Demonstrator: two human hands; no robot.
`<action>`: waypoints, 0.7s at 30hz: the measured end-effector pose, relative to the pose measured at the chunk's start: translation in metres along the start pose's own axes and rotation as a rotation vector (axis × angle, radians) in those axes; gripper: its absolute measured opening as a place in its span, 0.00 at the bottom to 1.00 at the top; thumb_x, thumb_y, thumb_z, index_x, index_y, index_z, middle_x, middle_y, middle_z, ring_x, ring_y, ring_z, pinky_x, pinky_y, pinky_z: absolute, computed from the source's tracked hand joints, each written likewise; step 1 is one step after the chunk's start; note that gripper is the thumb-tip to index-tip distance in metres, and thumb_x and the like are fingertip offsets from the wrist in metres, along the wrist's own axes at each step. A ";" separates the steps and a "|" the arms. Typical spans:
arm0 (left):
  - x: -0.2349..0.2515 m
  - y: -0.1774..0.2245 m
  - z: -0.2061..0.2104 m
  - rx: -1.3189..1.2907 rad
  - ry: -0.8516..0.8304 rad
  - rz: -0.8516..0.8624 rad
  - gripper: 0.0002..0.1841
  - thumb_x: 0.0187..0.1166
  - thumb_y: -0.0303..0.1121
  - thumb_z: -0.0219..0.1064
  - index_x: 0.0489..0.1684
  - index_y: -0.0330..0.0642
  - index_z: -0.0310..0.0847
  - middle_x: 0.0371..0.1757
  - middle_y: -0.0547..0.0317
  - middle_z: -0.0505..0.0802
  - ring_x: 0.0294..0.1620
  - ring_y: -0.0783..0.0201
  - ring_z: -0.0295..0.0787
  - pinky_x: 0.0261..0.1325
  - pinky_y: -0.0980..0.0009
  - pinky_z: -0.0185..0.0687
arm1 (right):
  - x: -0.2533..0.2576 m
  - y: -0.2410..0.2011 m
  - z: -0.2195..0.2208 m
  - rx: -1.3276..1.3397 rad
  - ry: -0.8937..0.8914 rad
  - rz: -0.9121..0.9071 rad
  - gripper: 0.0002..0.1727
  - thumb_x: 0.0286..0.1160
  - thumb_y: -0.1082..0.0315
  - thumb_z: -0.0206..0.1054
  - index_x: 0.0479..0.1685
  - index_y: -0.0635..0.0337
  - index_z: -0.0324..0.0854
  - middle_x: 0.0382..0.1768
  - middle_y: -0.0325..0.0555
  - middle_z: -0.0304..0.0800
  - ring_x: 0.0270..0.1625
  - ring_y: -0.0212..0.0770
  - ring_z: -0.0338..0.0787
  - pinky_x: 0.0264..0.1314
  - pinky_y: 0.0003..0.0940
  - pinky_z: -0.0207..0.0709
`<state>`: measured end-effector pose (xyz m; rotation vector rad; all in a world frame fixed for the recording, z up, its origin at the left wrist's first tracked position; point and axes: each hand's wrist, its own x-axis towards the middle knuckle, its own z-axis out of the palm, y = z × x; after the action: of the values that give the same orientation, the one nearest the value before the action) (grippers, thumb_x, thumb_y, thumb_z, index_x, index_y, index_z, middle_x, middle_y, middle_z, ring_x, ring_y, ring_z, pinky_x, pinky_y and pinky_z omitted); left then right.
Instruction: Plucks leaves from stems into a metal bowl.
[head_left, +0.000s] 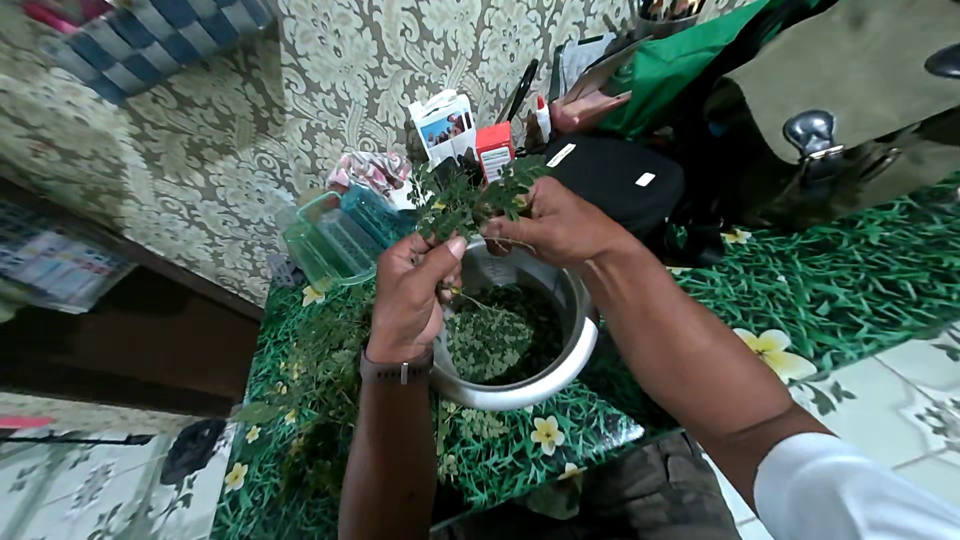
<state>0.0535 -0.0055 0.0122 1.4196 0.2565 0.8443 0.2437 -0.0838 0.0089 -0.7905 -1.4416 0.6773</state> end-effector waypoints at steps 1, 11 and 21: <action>0.000 0.000 0.000 -0.005 0.007 0.006 0.04 0.77 0.28 0.67 0.33 0.46 0.84 0.22 0.66 0.84 0.19 0.76 0.77 0.23 0.80 0.77 | 0.000 0.000 0.000 0.004 -0.004 0.005 0.04 0.75 0.75 0.66 0.40 0.58 0.84 0.30 0.27 0.88 0.30 0.19 0.84 0.36 0.18 0.82; -0.001 0.001 -0.004 -0.016 -0.077 -0.034 0.02 0.71 0.28 0.73 0.35 0.43 0.87 0.22 0.64 0.86 0.17 0.75 0.78 0.22 0.80 0.76 | 0.001 0.001 -0.001 -0.030 -0.112 -0.018 0.10 0.72 0.77 0.63 0.49 0.59 0.81 0.40 0.33 0.86 0.39 0.23 0.84 0.41 0.20 0.82; -0.001 0.000 -0.003 -0.008 -0.080 -0.048 0.02 0.69 0.27 0.74 0.34 0.44 0.88 0.22 0.64 0.87 0.17 0.76 0.77 0.22 0.80 0.76 | -0.002 -0.005 -0.003 -0.086 -0.079 -0.037 0.09 0.71 0.76 0.61 0.45 0.59 0.83 0.38 0.34 0.86 0.37 0.23 0.83 0.40 0.20 0.81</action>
<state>0.0510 -0.0041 0.0119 1.4306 0.2249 0.7472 0.2467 -0.0884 0.0120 -0.8089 -1.5623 0.6274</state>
